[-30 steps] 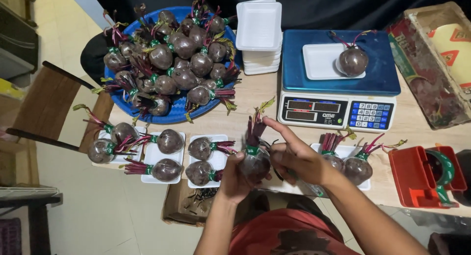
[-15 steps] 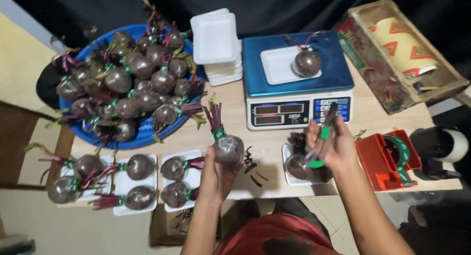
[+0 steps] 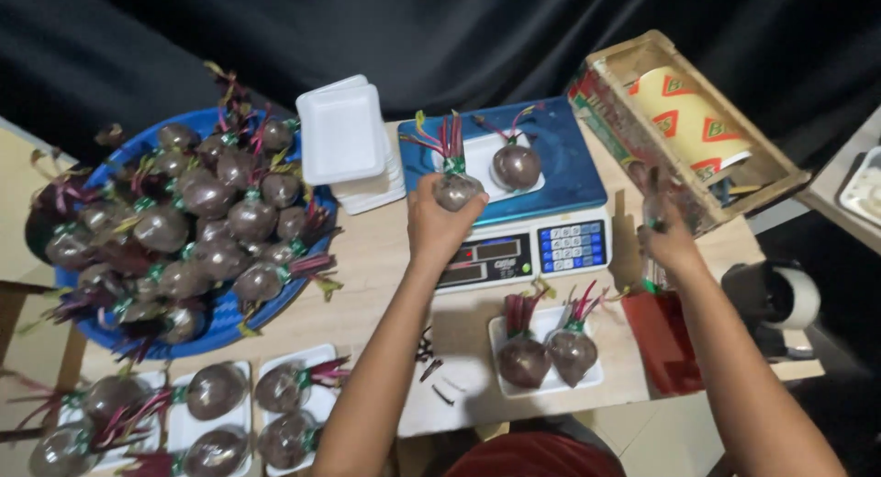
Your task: The person picks up bagged beets from a large pile in a bowl, weighs them individually on a digital scale, and places them onto white plastic trays.
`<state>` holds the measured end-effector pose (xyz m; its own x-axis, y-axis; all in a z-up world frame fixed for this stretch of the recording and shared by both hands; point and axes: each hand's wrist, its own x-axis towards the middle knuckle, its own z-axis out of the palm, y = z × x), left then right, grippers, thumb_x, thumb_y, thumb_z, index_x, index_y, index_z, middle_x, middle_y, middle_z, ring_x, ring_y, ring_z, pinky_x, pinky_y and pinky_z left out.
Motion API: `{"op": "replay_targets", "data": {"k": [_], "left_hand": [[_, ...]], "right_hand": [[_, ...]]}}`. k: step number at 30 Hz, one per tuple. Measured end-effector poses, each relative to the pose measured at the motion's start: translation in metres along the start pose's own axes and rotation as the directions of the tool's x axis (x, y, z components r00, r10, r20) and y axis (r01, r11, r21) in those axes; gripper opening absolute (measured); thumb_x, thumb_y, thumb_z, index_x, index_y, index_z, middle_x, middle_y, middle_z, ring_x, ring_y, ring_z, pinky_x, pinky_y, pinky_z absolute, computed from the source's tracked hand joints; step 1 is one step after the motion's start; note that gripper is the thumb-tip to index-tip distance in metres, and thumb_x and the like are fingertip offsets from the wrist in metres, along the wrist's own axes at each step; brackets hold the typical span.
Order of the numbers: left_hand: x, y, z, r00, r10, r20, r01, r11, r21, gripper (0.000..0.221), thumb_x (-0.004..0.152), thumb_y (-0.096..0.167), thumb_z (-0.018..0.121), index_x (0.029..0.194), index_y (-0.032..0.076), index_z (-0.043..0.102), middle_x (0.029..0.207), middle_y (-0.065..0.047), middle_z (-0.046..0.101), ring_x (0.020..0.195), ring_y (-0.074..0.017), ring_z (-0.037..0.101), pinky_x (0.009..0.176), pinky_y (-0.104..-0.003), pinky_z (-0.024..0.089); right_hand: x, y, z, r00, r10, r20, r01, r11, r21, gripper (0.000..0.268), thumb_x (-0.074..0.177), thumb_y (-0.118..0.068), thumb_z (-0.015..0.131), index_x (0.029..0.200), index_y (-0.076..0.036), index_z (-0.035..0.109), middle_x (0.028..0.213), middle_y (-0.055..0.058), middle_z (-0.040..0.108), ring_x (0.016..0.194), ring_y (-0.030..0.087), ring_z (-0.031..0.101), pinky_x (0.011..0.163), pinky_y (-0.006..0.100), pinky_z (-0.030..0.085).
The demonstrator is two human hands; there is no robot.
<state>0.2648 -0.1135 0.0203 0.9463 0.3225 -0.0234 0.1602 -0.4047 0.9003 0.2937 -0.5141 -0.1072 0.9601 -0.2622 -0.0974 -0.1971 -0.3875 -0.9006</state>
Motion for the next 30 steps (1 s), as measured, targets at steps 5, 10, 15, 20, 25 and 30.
{"op": "replay_targets", "data": {"k": [5, 10, 15, 20, 25, 30], "left_hand": [[0.036, 0.014, 0.035, 0.999, -0.026, -0.026, 0.028, 0.995, 0.092, 0.088, 0.067, 0.053, 0.09, 0.137, 0.013, 0.054, 0.13, -0.019, 0.048, 0.113, -0.0445, 0.066, 0.089, -0.055, 0.057], [0.033, 0.04, 0.037, 0.997, 0.02, -0.073, -0.007, 0.985, 0.172, 0.083, 0.075, 0.049, 0.087, 0.136, 0.004, 0.054, 0.125, -0.026, 0.049, 0.111, -0.0498, 0.066, 0.096, -0.055, 0.05], [0.034, 0.029, 0.052, 0.99, 0.078, -0.118, -0.049, 0.972, 0.228, 0.084, 0.078, 0.054, 0.084, 0.136, 0.002, 0.053, 0.114, -0.026, 0.05, 0.109, -0.0513, 0.061, 0.096, -0.058, 0.045], [0.038, 0.018, 0.062, 0.995, 0.022, -0.101, 0.011, 0.949, 0.315, 0.082, 0.084, 0.058, 0.077, 0.139, 0.005, 0.047, 0.113, -0.023, 0.049, 0.114, -0.0435, 0.053, 0.098, -0.056, 0.04], [0.054, 0.007, 0.051, 0.988, -0.134, 0.074, 0.1, 0.933, 0.344, 0.097, 0.072, 0.06, 0.072, 0.146, 0.004, 0.043, 0.125, -0.025, 0.049, 0.123, -0.0423, 0.05, 0.101, -0.056, 0.042], [0.073, -0.02, 0.053, 0.984, -0.103, 0.145, 0.052, 0.945, 0.324, 0.098, 0.066, 0.062, 0.069, 0.145, 0.008, 0.049, 0.124, -0.022, 0.053, 0.12, -0.0378, 0.055, 0.099, -0.05, 0.047]], "right_hand": [[-0.015, -0.11, 0.01, 0.996, 0.009, 0.093, 0.028, 0.924, -0.38, 0.082, 0.082, 0.001, 0.067, 0.157, -0.001, 0.033, 0.136, 0.037, 0.047, 0.121, 0.047, 0.054, 0.097, 0.055, 0.042], [0.093, 0.105, 0.032, 0.956, 0.22, 0.195, -0.019, 0.71, -0.704, 0.085, 0.082, -0.008, 0.067, 0.16, -0.008, 0.032, 0.119, 0.036, 0.068, 0.113, 0.046, 0.07, 0.086, 0.057, 0.061], [0.073, -0.031, 0.03, 0.968, 0.087, 0.233, 0.141, 0.58, -0.802, 0.079, 0.087, -0.036, 0.075, 0.155, -0.009, 0.045, 0.129, 0.033, 0.06, 0.126, 0.053, 0.06, 0.091, 0.063, 0.056], [0.012, -0.194, 0.065, 0.866, -0.181, 0.467, 0.39, 0.829, -0.402, 0.065, 0.091, -0.037, 0.066, 0.148, -0.008, 0.052, 0.128, 0.034, 0.061, 0.124, 0.054, 0.058, 0.106, 0.059, 0.048], [0.023, -0.198, 0.126, 0.84, -0.107, 0.532, 0.394, 0.795, -0.462, 0.093, 0.083, -0.048, 0.078, 0.159, -0.012, 0.037, 0.138, 0.028, 0.054, 0.134, 0.048, 0.053, 0.113, 0.057, 0.044], [0.03, -0.178, 0.138, 0.88, -0.239, 0.41, 0.378, 0.876, -0.299, 0.081, 0.075, -0.035, 0.083, 0.146, -0.014, 0.051, 0.129, 0.025, 0.056, 0.127, 0.05, 0.056, 0.109, 0.055, 0.046]]}}
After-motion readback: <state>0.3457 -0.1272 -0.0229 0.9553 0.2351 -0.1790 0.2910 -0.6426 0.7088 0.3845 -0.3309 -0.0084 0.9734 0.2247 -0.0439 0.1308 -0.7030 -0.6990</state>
